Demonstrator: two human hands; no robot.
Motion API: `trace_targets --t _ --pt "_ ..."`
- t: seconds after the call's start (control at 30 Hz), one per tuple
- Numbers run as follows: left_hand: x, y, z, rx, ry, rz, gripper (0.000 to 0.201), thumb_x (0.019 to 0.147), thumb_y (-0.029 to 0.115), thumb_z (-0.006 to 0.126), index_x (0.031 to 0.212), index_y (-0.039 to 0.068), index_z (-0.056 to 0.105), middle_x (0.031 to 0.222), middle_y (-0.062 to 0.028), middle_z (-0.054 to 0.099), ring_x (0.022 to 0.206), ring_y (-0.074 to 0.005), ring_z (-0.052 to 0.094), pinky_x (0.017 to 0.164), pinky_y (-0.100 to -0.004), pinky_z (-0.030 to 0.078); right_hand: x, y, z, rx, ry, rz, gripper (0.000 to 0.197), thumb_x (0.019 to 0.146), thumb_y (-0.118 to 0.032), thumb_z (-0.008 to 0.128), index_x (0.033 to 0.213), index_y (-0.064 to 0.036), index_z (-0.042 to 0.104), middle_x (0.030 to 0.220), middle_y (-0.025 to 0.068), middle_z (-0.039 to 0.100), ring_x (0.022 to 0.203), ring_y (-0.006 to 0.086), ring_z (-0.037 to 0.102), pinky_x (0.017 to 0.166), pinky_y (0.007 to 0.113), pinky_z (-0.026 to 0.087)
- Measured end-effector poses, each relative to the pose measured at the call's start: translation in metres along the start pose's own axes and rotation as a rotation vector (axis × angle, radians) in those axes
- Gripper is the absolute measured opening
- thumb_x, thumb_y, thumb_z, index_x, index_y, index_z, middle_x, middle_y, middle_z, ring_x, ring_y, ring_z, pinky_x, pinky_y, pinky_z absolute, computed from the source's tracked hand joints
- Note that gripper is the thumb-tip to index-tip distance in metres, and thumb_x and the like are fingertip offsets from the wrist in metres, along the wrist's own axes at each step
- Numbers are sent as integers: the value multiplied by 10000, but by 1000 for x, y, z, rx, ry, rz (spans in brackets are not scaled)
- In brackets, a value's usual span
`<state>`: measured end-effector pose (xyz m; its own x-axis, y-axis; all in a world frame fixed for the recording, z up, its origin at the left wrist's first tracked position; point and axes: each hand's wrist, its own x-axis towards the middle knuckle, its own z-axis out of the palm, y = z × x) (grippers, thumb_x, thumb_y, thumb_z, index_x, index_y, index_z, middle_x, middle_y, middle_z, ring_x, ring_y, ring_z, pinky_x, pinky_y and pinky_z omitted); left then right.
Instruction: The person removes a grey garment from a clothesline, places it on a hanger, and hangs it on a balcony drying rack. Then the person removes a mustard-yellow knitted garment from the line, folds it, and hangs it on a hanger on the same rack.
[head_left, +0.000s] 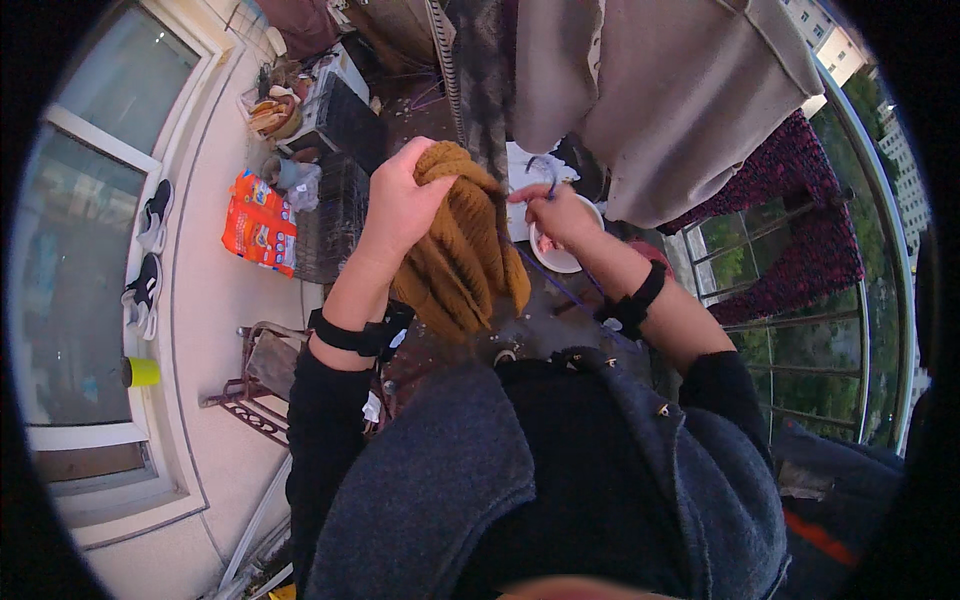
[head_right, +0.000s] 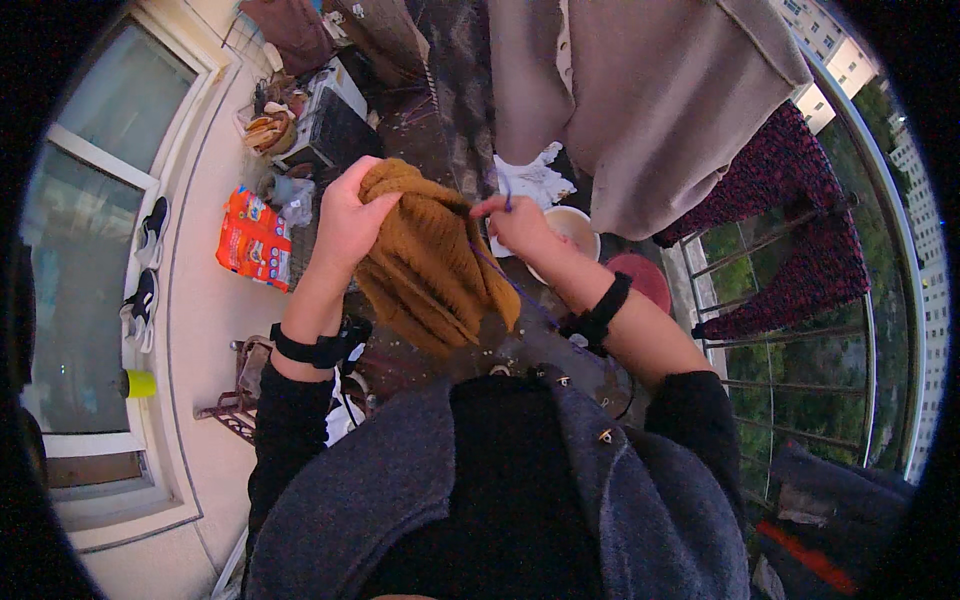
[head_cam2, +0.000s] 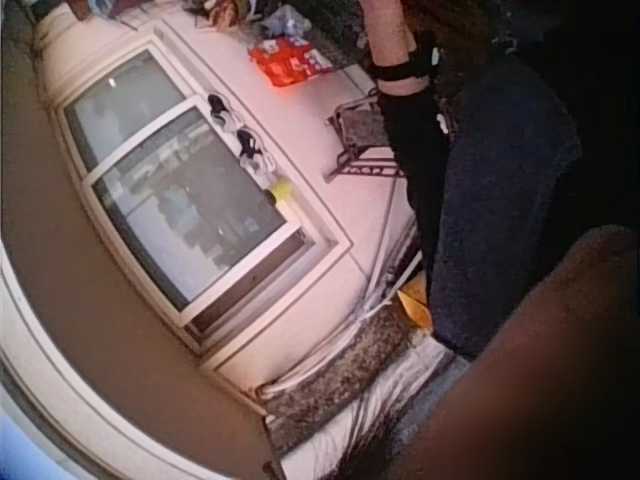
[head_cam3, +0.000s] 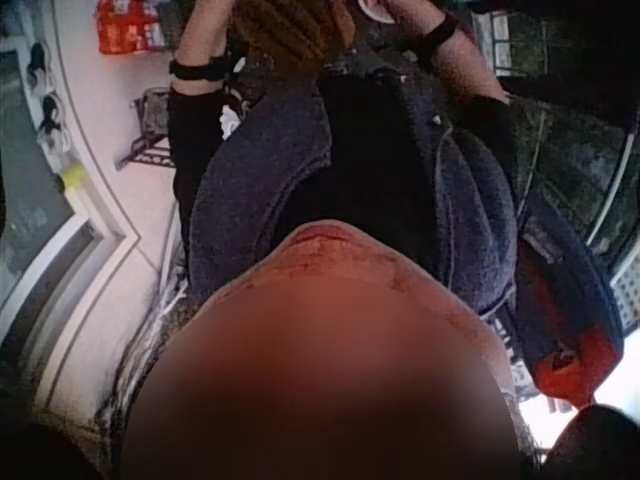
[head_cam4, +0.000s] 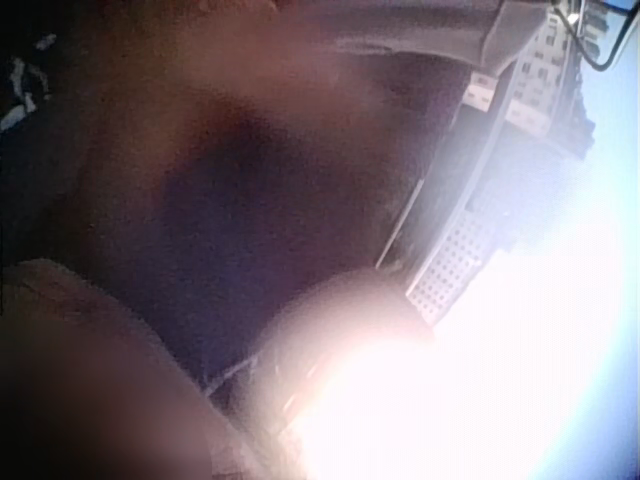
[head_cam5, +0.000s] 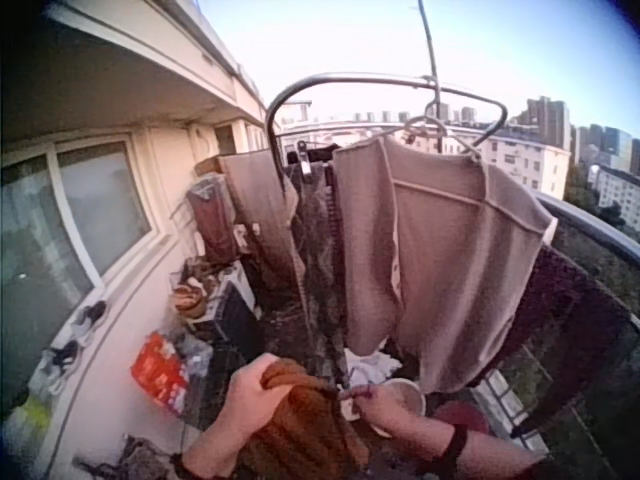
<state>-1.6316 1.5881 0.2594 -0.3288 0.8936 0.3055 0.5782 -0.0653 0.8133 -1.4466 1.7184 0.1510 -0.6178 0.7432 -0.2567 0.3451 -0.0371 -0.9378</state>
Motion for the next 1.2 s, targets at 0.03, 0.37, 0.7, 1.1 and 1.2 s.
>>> trace_targets --t 0.03,0.37,0.7,1.1,1.2 --pt "0 0 -2 8 26 20 199 812 20 618 1007 4 579 889 -49 640 833 -98 588 763 -261 476 4 -8 -3 120 33 26 303 842 -53 437 958 -105 712 653 24 592 500 94 502 448 246 375" --pt "-9 1 -23 -252 -38 -32 295 875 41 549 1161 5 488 1055 -74 603 983 -127 560 869 -263 439 -13 -72 29 1130 -134 -301 354 833 9 546 1173 -89 542 844 21 529 551 59 357 440 182 249" --pt "-29 32 -63 -172 -14 -16 264 885 97 569 1126 0 519 1000 -50 602 932 -99 550 833 -260 443 -14 -115 66 666 -150 -841 118 865 3 508 946 -46 578 1167 95 549 782 101 515 650 230 417" --pt "-34 46 -73 129 -161 152 373 761 77 616 1119 7 540 880 -142 631 772 -209 623 731 -309 485 -11 -138 64 76 116 -1428 321 760 63 528 1045 -41 633 1038 167 604 951 307 599 816 336 471" --pt "-36 43 -68 -44 -87 213 472 732 11 592 1194 38 497 1018 -131 618 903 -223 626 813 -316 485 -19 -147 59 121 281 -1536 277 745 78 549 991 -33 612 929 132 594 816 250 583 712 317 473"
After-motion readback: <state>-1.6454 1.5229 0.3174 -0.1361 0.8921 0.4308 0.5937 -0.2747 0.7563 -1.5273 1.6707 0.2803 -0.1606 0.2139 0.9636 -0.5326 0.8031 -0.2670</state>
